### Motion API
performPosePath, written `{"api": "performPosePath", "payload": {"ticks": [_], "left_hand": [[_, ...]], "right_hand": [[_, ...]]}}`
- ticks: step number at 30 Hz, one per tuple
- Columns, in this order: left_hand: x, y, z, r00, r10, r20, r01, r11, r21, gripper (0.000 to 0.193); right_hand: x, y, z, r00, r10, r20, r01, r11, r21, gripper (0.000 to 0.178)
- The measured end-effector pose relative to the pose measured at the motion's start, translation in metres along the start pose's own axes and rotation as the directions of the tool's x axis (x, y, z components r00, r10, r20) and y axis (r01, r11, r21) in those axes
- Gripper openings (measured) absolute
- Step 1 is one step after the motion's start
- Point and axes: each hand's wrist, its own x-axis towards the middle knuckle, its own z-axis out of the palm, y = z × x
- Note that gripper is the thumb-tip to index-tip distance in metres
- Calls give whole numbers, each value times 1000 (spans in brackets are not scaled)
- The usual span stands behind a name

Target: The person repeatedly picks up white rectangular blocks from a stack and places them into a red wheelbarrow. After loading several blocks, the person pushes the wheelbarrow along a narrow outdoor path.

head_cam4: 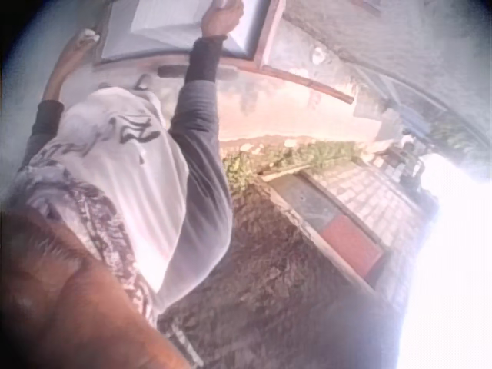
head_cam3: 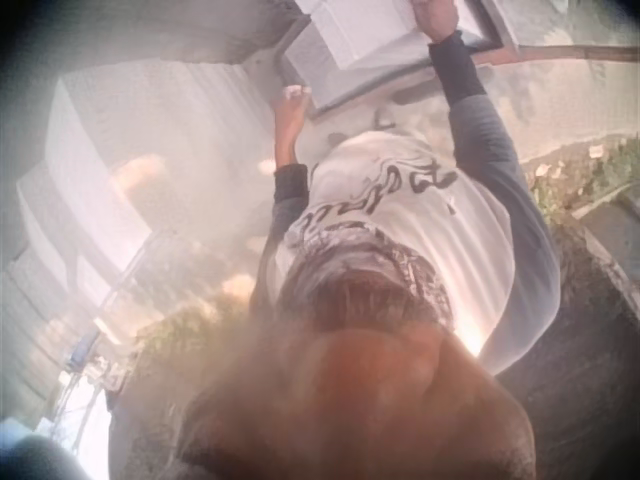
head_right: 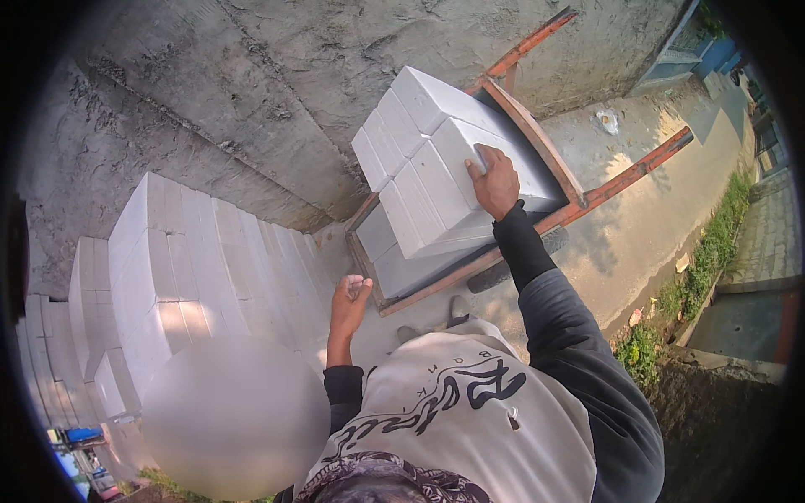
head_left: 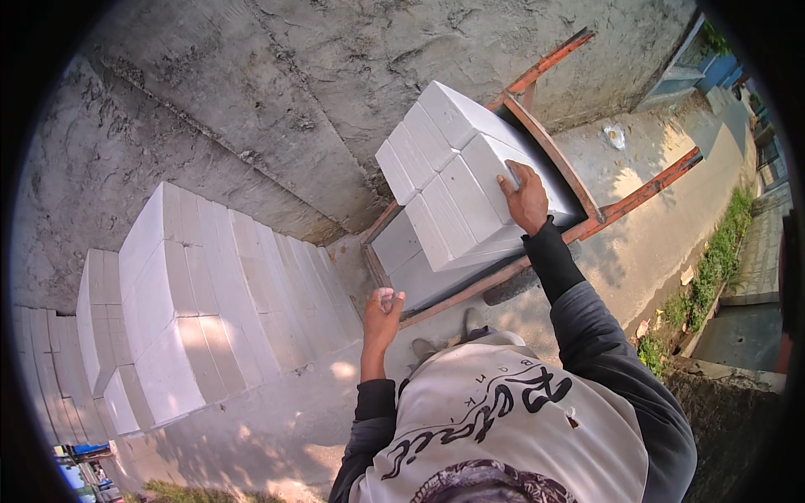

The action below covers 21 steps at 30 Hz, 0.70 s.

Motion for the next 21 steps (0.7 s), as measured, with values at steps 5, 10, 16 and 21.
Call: {"api": "performPosePath", "payload": {"ticks": [5, 10, 16, 21], "left_hand": [[-18, 16, 5, 997, -78, -11, 79, 996, 51, 57], [-49, -11, -2, 977, -185, -107, 185, 983, -8, 57], [-83, -52, -27, 916, -319, -242, 309, 948, -78, 57], [-98, -72, -41, 901, -323, -291, 311, 946, -85, 56]], "right_hand": [[-3, 2, 6, 998, -61, -11, 60, 998, -23, 41], [-4, 13, 8, 988, -154, -17, 153, 987, -57, 40], [-1, 12, 7, 996, -74, 45, 78, 994, -76, 41], [2, 24, 13, 994, -105, 17, 106, 991, -82, 43]]}}
